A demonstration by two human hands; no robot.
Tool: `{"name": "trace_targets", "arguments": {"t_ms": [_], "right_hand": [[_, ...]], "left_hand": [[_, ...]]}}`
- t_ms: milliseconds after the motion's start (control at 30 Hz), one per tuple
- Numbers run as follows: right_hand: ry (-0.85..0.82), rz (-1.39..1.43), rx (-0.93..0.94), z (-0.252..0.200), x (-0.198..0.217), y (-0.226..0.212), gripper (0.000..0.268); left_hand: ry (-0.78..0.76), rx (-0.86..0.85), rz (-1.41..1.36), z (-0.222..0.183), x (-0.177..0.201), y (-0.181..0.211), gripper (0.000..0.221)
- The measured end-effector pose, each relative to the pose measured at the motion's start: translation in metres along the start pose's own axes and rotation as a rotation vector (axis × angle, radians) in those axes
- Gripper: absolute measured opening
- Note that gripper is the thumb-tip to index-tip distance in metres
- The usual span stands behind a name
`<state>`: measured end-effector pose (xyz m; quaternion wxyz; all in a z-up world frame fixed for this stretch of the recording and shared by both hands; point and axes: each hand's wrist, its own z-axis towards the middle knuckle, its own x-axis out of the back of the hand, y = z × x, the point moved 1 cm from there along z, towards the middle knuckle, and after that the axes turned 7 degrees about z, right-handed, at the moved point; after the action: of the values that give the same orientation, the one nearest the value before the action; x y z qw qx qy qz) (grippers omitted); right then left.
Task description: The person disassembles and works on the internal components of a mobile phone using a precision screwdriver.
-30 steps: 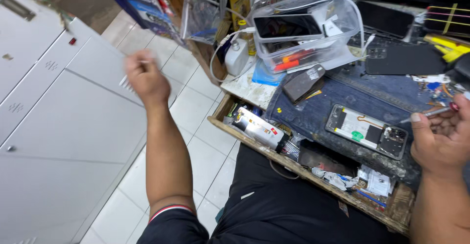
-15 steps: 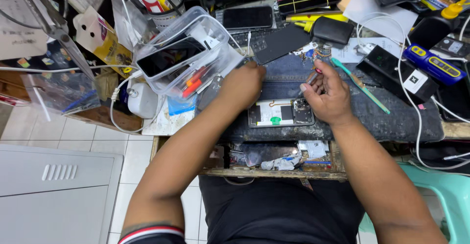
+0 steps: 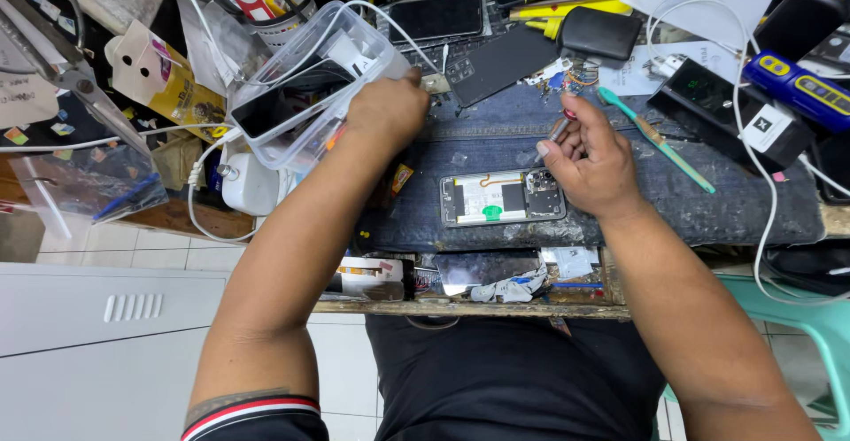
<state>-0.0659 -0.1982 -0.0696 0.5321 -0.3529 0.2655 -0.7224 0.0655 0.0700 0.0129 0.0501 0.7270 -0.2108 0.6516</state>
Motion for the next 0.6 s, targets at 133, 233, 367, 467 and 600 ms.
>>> {"name": "trace_targets", "arguments": {"t_ms": [133, 233, 367, 467, 600], "right_hand": [[-0.008, -0.022, -0.007, 0.000, 0.000, -0.002, 0.065], [-0.004, 0.064, -0.004, -0.001, -0.001, -0.001, 0.065], [-0.010, 0.001, 0.000, 0.001, 0.000, -0.004, 0.066], [-0.012, -0.004, 0.003, 0.002, 0.000, -0.006, 0.066], [-0.008, 0.032, -0.003, 0.001, 0.000, -0.001, 0.066]], "left_hand": [[0.046, -0.138, 0.230, -0.006, -0.011, 0.006, 0.029], [0.081, -0.180, 0.300, -0.004, -0.024, 0.008, 0.028], [0.053, -0.094, 0.190, -0.001, -0.026, 0.010, 0.029], [-0.018, -0.042, 0.035, -0.006, -0.011, 0.015, 0.029], [-0.123, -0.205, -0.195, -0.022, 0.004, 0.039, 0.018]]}}
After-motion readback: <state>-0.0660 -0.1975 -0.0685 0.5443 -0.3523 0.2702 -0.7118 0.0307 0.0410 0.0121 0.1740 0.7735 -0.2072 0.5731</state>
